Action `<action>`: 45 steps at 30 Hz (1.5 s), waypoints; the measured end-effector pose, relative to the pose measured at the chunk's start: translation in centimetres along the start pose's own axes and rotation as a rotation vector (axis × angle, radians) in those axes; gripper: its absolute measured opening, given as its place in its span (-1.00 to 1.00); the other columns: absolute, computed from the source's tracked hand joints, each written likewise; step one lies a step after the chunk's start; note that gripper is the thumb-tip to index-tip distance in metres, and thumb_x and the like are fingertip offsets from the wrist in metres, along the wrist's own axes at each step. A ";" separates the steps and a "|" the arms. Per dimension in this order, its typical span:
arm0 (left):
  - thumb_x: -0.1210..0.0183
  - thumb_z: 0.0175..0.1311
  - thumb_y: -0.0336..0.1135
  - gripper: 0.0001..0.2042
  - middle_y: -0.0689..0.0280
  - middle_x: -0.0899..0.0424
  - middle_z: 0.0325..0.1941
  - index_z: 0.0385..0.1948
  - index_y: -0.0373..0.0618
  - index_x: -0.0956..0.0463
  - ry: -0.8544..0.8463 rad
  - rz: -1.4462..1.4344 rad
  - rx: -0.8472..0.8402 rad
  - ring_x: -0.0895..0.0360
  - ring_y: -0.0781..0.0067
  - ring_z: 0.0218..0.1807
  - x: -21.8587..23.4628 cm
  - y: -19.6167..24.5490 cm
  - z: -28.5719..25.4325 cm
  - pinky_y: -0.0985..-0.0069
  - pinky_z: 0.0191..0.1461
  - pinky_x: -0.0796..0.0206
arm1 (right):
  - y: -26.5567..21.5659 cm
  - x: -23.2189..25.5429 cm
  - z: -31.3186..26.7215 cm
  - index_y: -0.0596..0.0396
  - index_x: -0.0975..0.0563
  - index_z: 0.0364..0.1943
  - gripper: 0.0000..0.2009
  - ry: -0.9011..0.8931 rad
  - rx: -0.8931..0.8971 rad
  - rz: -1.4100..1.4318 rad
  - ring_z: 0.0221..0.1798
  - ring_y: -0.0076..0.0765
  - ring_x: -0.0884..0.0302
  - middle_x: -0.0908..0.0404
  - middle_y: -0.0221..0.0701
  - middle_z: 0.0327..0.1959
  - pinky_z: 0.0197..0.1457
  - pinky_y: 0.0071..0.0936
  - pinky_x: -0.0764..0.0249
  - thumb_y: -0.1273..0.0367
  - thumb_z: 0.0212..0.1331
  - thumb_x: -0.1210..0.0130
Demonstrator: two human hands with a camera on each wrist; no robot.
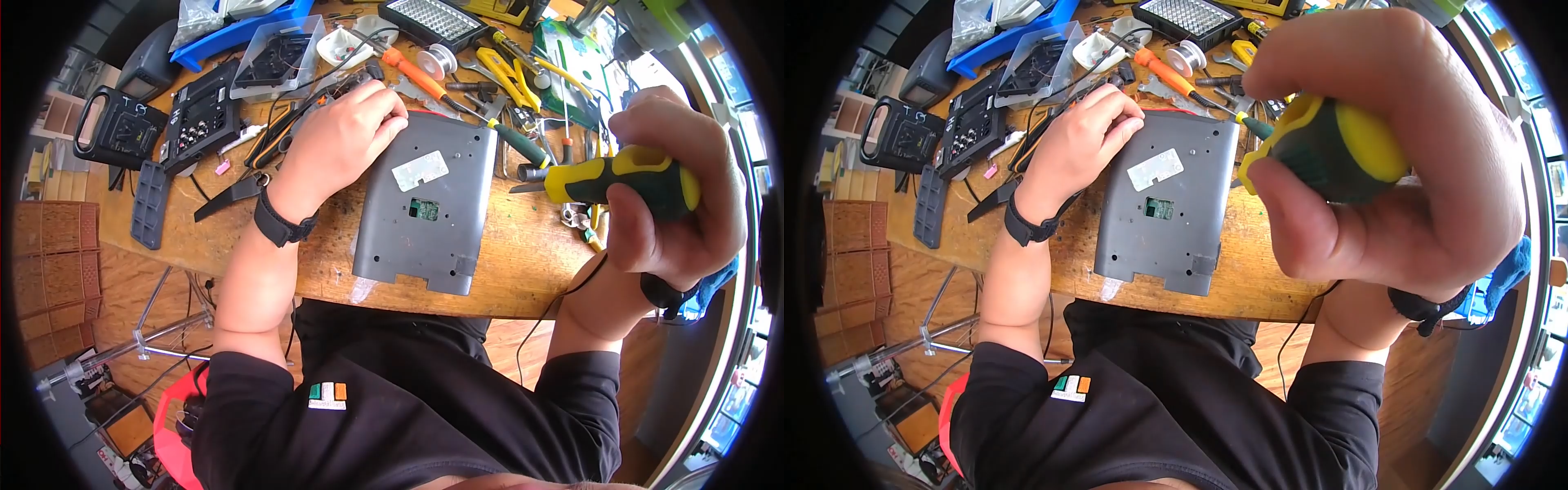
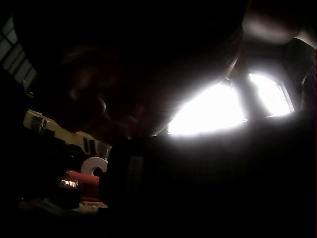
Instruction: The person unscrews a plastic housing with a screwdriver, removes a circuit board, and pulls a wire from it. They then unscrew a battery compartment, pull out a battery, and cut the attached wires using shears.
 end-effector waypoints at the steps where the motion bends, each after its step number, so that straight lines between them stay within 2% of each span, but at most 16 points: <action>1: -0.17 0.34 -0.33 -0.87 0.21 -0.54 -0.28 -0.27 -0.19 -0.51 0.004 0.008 -0.004 -0.57 0.16 -0.26 0.0 0.0 0.0 0.36 -0.18 -0.41 | 0.0 0.1 0.0 0.51 -0.50 -0.17 -0.58 -0.005 -0.004 -0.005 -0.33 -0.17 -0.50 -0.58 -0.03 -0.32 -0.22 -0.32 -0.42 0.37 -0.03 -0.29; 8: -0.26 0.28 -0.29 -0.81 0.26 -0.54 -0.33 -0.30 -0.21 -0.51 0.024 -0.080 0.031 -0.54 0.37 -0.37 -0.2 -0.1 0.2 0.43 -0.27 -0.40 | 0.1 0.2 -0.1 0.52 -0.51 -0.18 -0.58 0.012 -0.011 -0.016 -0.28 -0.14 -0.54 -0.58 -0.04 -0.31 -0.16 -0.30 -0.45 0.36 -0.02 -0.29; 18: -0.25 0.28 -0.28 -0.82 0.25 -0.54 -0.36 -0.32 -0.21 -0.54 0.040 -0.071 0.040 -0.54 0.33 -0.37 -0.3 -0.1 0.0 0.43 -0.27 -0.38 | 0.1 0.5 0.1 0.53 -0.48 -0.11 -0.54 0.025 -0.051 0.020 -0.21 -0.12 -0.51 -0.55 -0.04 -0.26 -0.10 -0.19 -0.43 0.36 -0.01 -0.28; 21: -0.24 0.29 -0.27 -0.82 0.25 -0.55 -0.36 -0.32 -0.20 -0.55 0.027 -0.092 0.055 -0.56 0.31 -0.36 -0.1 0.0 0.1 0.42 -0.26 -0.39 | 1.4 2.3 -0.2 0.29 -0.48 -0.21 -0.58 -0.004 -0.044 0.214 -0.28 -0.21 -0.40 -0.41 -0.24 -0.38 -0.06 -0.10 -0.37 0.20 0.00 -0.27; 25: -0.23 0.30 -0.25 -0.82 0.26 -0.55 -0.36 -0.33 -0.18 -0.54 0.065 -0.079 0.024 -0.59 0.31 -0.34 -0.3 -0.5 0.0 0.43 -0.26 -0.41 | 0.6 2.8 -0.5 0.24 -0.45 -0.29 -0.66 -0.039 -0.010 0.260 -0.36 -0.29 -0.39 -0.39 -0.31 -0.45 -0.17 -0.20 -0.35 0.25 0.02 -0.25; 32: -0.23 0.30 -0.22 -0.81 0.27 -0.56 -0.35 -0.35 -0.12 -0.51 0.096 -0.027 -0.029 -0.61 0.25 -0.32 -0.4 -0.9 -0.3 0.36 -0.27 -0.43 | -5.7 4.2 -1.7 0.15 -0.39 -0.45 -0.78 -0.095 0.117 0.148 -0.51 -0.42 -0.38 -0.36 -0.43 -0.57 -0.35 -0.37 -0.32 0.34 0.04 -0.20; 40: -0.22 0.31 -0.18 -0.80 0.27 -0.57 -0.34 -0.35 -0.11 -0.50 0.113 -0.010 -0.038 -0.61 0.25 -0.31 -0.8 -1.1 -0.4 0.34 -0.26 -0.44 | -9.0 6.4 -3.0 0.05 -0.33 -0.62 -0.77 -0.087 0.190 0.094 -0.68 -0.56 -0.36 -0.32 -0.56 -0.72 -0.57 -0.57 -0.28 0.44 0.07 -0.15; 44: -0.21 0.31 -0.18 -0.80 0.27 -0.57 -0.34 -0.35 -0.11 -0.50 0.117 0.000 -0.046 -0.61 0.24 -0.30 -0.7 -1.1 -0.4 0.33 -0.26 -0.44 | -9.1 6.0 -4.0 0.04 -0.35 -0.61 -0.76 0.116 0.199 0.272 -0.68 -0.65 -0.33 -0.30 -0.58 -0.73 -0.56 -0.62 -0.24 0.36 0.14 -0.13; 45: -0.21 0.31 -0.18 -0.80 0.27 -0.57 -0.34 -0.35 -0.11 -0.50 0.118 0.004 -0.046 -0.61 0.24 -0.30 -0.7 -1.1 -0.4 0.33 -0.26 -0.44 | -9.3 6.1 -3.6 0.03 -0.34 -0.60 -0.74 0.013 0.132 0.207 -0.68 -0.65 -0.32 -0.29 -0.58 -0.73 -0.57 -0.62 -0.24 0.33 0.17 -0.12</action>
Point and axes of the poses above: each hand's wrist, its own z-axis towards the middle knuckle, its own x-axis out of the back of the hand, y = z × x, the point moved 2 cm from there along z, towards the middle knuckle
